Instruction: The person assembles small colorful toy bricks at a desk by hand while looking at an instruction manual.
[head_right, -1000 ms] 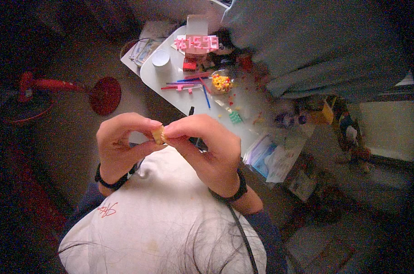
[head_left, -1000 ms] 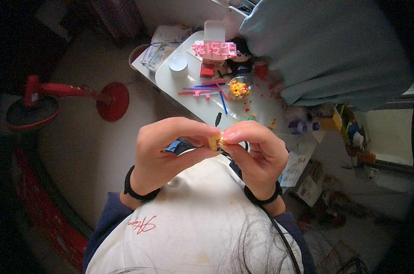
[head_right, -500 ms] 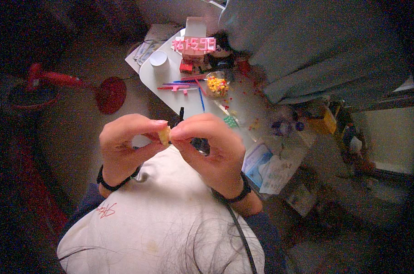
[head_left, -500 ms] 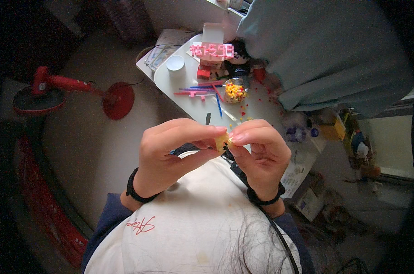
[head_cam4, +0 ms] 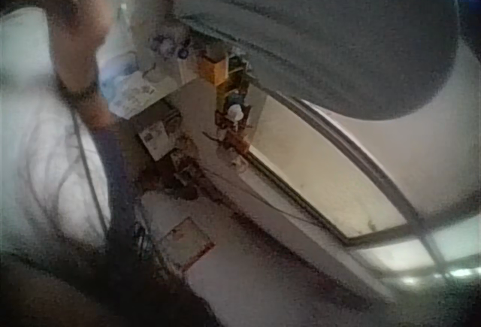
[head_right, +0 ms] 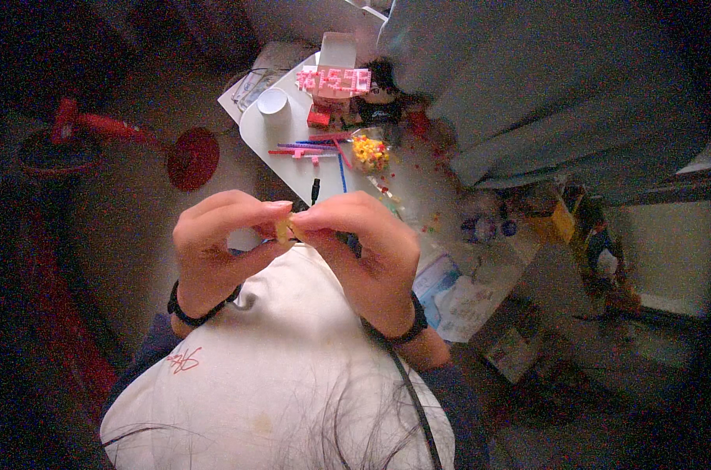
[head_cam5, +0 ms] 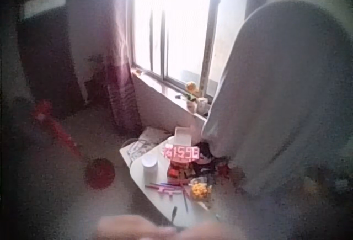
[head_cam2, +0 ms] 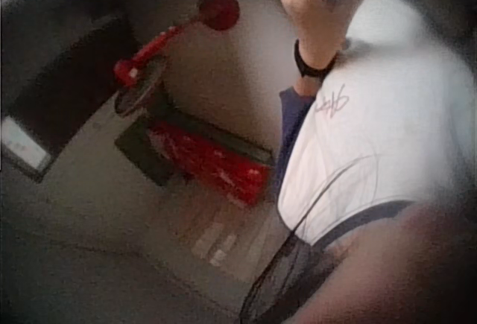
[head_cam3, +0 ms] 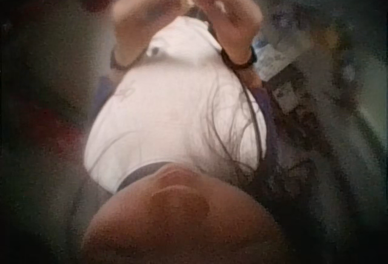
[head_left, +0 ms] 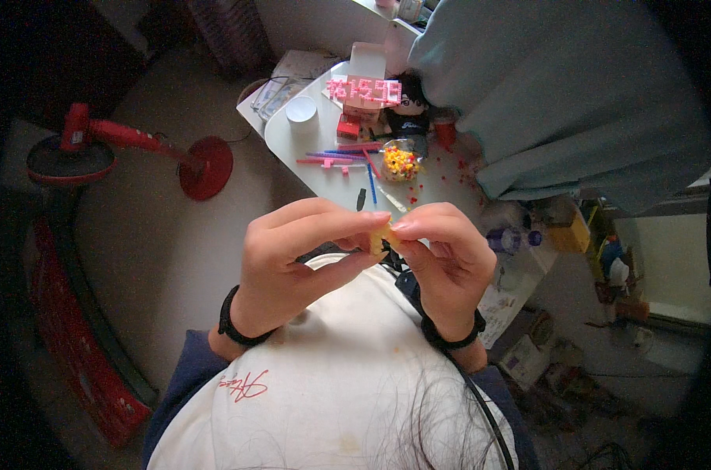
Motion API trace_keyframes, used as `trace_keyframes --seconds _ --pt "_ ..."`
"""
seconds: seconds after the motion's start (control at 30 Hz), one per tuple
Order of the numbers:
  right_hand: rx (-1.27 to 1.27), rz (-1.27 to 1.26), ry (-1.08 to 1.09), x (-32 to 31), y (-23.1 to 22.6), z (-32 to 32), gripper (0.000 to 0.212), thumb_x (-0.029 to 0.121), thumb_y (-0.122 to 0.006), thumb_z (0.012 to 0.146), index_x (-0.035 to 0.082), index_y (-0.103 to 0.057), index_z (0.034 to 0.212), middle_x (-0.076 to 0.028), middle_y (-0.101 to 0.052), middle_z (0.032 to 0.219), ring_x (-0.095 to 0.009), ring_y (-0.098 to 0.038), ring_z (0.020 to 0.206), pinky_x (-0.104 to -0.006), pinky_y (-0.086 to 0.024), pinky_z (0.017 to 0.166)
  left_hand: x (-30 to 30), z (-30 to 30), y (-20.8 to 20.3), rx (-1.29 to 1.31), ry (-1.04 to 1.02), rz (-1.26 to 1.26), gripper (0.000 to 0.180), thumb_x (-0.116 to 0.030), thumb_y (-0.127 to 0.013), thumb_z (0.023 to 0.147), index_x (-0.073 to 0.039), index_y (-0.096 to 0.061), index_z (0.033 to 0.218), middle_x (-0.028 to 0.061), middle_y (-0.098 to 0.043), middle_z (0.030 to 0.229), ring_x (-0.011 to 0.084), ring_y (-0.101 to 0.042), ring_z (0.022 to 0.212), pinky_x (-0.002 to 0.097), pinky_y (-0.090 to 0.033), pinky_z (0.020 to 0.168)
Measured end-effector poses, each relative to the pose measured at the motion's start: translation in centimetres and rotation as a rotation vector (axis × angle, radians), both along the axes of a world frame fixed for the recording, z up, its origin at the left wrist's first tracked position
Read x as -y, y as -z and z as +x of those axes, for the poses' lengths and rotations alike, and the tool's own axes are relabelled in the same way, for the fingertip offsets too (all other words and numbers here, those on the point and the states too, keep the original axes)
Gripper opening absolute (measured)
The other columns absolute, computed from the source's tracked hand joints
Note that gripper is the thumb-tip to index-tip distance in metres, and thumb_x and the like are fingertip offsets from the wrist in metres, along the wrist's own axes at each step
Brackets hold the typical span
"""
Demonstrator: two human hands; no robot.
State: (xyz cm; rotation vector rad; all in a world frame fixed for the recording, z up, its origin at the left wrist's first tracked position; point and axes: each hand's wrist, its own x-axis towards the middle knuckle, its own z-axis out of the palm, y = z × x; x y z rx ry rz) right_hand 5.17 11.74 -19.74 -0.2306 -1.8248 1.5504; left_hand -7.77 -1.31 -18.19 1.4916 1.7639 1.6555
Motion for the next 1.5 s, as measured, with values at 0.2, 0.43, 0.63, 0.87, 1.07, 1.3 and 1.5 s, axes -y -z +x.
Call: trace_keyframes --seconds 0.2,0.43,0.63,0.87,1.07,1.3,1.5 --pt "0.018 0.007 -0.025 -0.2 -0.2 0.3 0.014 -0.002 -0.070 0.080 0.001 -0.068 0.093 -0.011 -0.066 0.086 -0.019 -0.064 0.078 -0.0276 -0.050 0.068 0.1 0.6 0.1 0.037 -0.017 0.028 0.039 0.005 -0.076 0.071 -0.004 -0.069 0.108 0.0087 -0.068 0.086 0.0153 -0.067 0.077 0.0250 -0.056 0.068" --pt "-0.021 0.188 -0.036 0.1 -0.7 0.1 0.017 0.001 -0.073 0.078 0.002 -0.068 0.094 -0.010 -0.066 0.087 -0.018 -0.064 0.077 -0.0267 -0.051 0.067 0.6 0.9 0.2 0.016 -0.055 0.050 0.036 0.004 -0.077 0.070 -0.002 -0.070 0.105 0.0093 -0.069 0.086 0.0154 -0.068 0.077 0.0245 -0.055 0.067" --pt "0.021 0.161 -0.038 0.4 -0.3 0.4 0.018 0.001 -0.073 0.078 0.002 -0.068 0.094 -0.010 -0.067 0.087 -0.019 -0.065 0.076 -0.0275 -0.051 0.067 1.1 1.3 0.6 0.032 -0.075 0.050 0.036 0.004 -0.078 0.070 -0.003 -0.070 0.105 0.0092 -0.069 0.086 0.0154 -0.068 0.075 0.0242 -0.055 0.066" --pt "0.003 0.063 -0.060 0.7 0.3 0.4 0.015 0.000 -0.072 0.079 0.002 -0.067 0.093 -0.011 -0.067 0.085 -0.021 -0.065 0.076 -0.0287 -0.051 0.067 1.5 1.7 0.8 0.023 -0.111 0.048 0.037 0.003 -0.078 0.070 -0.003 -0.070 0.105 0.0096 -0.068 0.086 0.0155 -0.068 0.075 0.0242 -0.055 0.066" --pt "-0.007 0.235 -0.050 -0.1 0.1 0.9 0.016 0.001 -0.073 0.077 0.001 -0.066 0.091 -0.012 -0.067 0.085 -0.022 -0.065 0.076 -0.0294 -0.052 0.067 1.3 2.3 0.7 0.044 -0.143 0.039 0.036 0.000 -0.082 0.065 -0.002 -0.069 0.099 0.0092 -0.069 0.084 0.0156 -0.066 0.072 0.0255 -0.052 0.064" --pt "-0.034 0.281 -0.022 -0.5 0.3 1.3 0.016 0.000 -0.073 0.076 0.001 -0.067 0.091 -0.011 -0.067 0.085 -0.022 -0.065 0.076 -0.0294 -0.052 0.067 0.7 2.9 0.5 0.022 -0.132 0.008 0.037 0.001 -0.082 0.065 -0.002 -0.069 0.100 0.0092 -0.068 0.083 0.0156 -0.066 0.072 0.0255 -0.052 0.064" --pt "-0.052 0.308 0.008 -0.9 0.3 1.9 0.018 -0.001 -0.072 0.076 0.001 -0.066 0.093 -0.011 -0.068 0.085 -0.023 -0.065 0.077 -0.0306 -0.052 0.068 0.2 3.2 0.8 0.019 -0.110 0.019 0.038 0.002 -0.082 0.066 -0.002 -0.069 0.101 0.0096 -0.068 0.083 0.0155 -0.066 0.071 0.0254 -0.053 0.063"
